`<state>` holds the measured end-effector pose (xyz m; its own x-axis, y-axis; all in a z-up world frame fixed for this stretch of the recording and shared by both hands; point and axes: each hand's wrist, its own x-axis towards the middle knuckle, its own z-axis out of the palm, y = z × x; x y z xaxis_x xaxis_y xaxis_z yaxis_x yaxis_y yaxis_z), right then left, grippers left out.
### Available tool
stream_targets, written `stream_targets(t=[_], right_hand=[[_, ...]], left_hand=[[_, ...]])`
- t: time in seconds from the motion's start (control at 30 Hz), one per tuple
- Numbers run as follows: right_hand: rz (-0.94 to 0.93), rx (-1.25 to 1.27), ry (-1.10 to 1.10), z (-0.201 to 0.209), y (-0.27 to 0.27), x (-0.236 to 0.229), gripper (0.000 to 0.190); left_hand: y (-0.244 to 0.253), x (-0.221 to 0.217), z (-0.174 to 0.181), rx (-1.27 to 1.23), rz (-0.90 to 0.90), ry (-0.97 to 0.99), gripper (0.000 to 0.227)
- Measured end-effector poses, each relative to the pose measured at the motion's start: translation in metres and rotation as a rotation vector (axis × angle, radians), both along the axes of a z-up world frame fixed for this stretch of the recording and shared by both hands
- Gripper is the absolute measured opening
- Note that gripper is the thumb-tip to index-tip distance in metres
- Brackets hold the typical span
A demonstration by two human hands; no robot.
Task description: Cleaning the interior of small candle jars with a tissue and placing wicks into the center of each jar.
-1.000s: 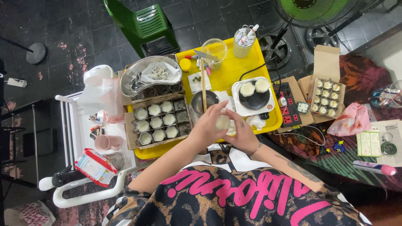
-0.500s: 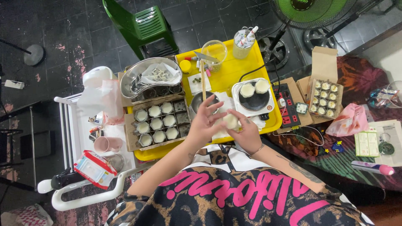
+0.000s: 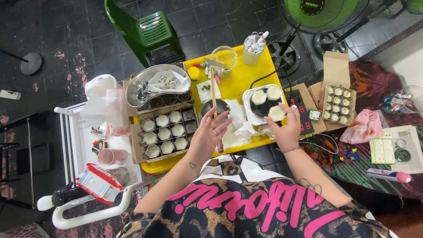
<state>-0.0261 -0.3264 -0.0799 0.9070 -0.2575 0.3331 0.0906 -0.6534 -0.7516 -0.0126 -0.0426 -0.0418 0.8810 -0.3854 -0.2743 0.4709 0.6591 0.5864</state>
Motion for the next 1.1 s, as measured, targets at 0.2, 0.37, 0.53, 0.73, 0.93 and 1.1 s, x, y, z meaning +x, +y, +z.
stream_targets(t=[0.2,0.37,0.53,0.73,0.93,1.1], right_hand=[[-0.029,0.013,-0.006,-0.020,-0.008,0.010,0.062],[-0.036,0.136,0.003,-0.039,-0.010,0.019,0.072],[-0.030,0.222,0.071,-0.030,-0.008,0.020,0.078],[0.037,0.290,0.029,-0.037,-0.016,0.022,0.081],[0.080,0.235,-0.005,-0.040,-0.019,0.020,0.087],[-0.017,0.055,-0.127,-0.039,-0.017,0.001,0.083]], left_hand=[[0.010,-0.008,-0.009,0.031,0.018,0.009,0.053],[0.014,-0.013,-0.008,0.045,0.024,0.030,0.053],[0.019,-0.016,-0.011,0.037,0.045,0.036,0.054],[0.020,-0.017,-0.010,0.018,0.054,0.026,0.055],[0.019,-0.018,-0.011,0.103,0.060,0.050,0.055],[0.043,-0.013,-0.040,0.818,0.304,-0.323,0.041]])
